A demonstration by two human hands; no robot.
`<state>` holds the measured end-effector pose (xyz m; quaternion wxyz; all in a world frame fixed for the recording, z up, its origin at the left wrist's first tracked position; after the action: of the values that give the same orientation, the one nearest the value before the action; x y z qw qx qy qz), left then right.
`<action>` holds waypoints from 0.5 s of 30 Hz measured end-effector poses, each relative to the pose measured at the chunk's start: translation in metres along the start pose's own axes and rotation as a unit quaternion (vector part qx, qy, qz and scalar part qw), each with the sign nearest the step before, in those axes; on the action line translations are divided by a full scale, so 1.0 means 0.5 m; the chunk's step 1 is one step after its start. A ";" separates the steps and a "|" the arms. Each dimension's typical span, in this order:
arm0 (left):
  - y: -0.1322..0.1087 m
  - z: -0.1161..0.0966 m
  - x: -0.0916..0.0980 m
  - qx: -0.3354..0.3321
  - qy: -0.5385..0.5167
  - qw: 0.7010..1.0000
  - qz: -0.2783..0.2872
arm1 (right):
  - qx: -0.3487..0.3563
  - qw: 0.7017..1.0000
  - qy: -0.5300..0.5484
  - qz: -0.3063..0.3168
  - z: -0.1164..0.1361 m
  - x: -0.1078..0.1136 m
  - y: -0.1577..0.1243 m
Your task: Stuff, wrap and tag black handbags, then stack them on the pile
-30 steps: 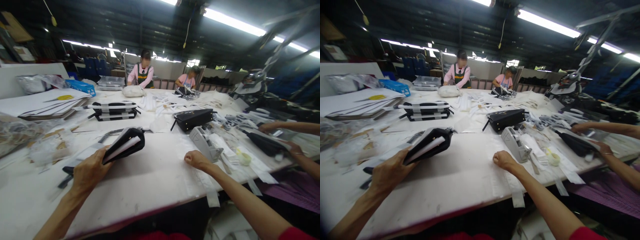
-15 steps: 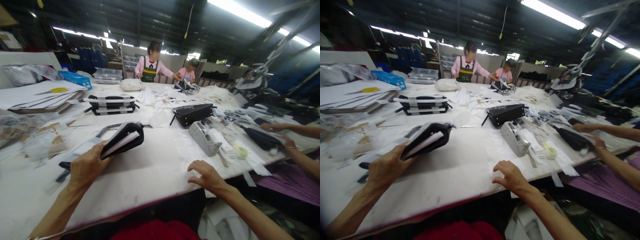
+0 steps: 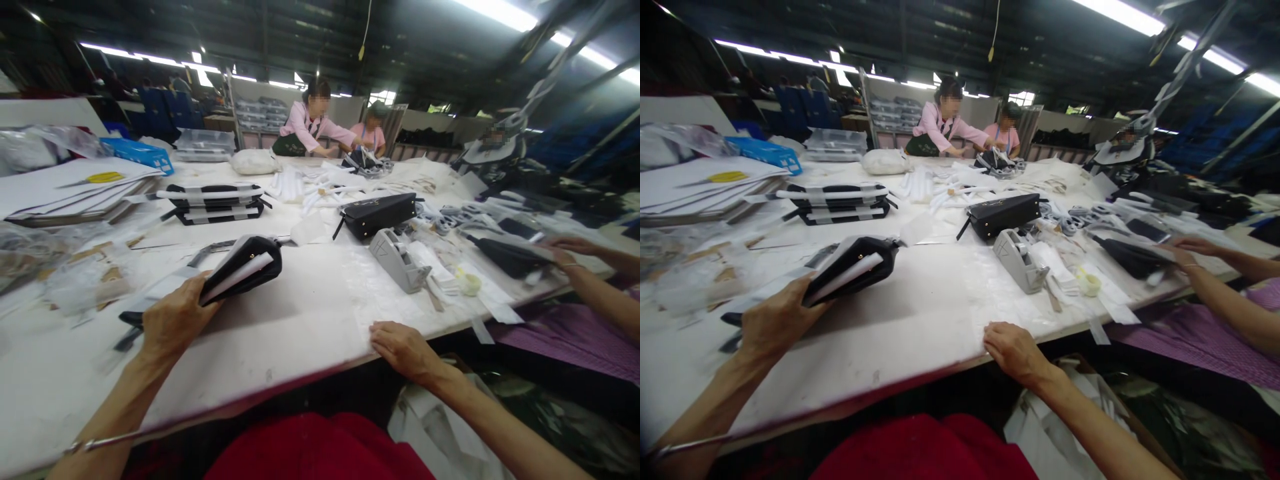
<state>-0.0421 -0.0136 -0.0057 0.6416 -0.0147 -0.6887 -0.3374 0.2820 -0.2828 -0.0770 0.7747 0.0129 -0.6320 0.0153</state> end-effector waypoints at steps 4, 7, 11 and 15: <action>0.000 -0.006 0.009 0.009 -0.008 1.000 0.027 | -0.004 0.999 0.045 -0.021 -0.017 -0.006 -0.010; 0.001 -0.011 0.015 0.014 -0.017 0.999 0.040 | -0.060 0.988 0.140 -0.040 -0.032 0.013 -0.008; 0.003 -0.012 0.014 0.020 -0.008 0.999 0.047 | -0.147 0.909 0.385 -0.056 0.006 0.080 -0.012; 0.004 -0.015 0.008 0.012 -0.002 0.998 0.055 | 0.018 0.807 0.588 0.058 0.174 0.173 -0.055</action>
<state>-0.0352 -0.0174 -0.0014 0.6579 -0.0455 -0.6923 -0.2929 0.2152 -0.3131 0.0251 0.9954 -0.0211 -0.0549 0.0759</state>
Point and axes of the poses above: each hand's wrist, its own y-axis towards the middle knuckle, its own x-axis out of the back of the hand, z = x × y, the point moved 7 cm from there along y, towards the middle knuckle, and after that the axes turned 10 degrees about z, right-handed, at the moved point
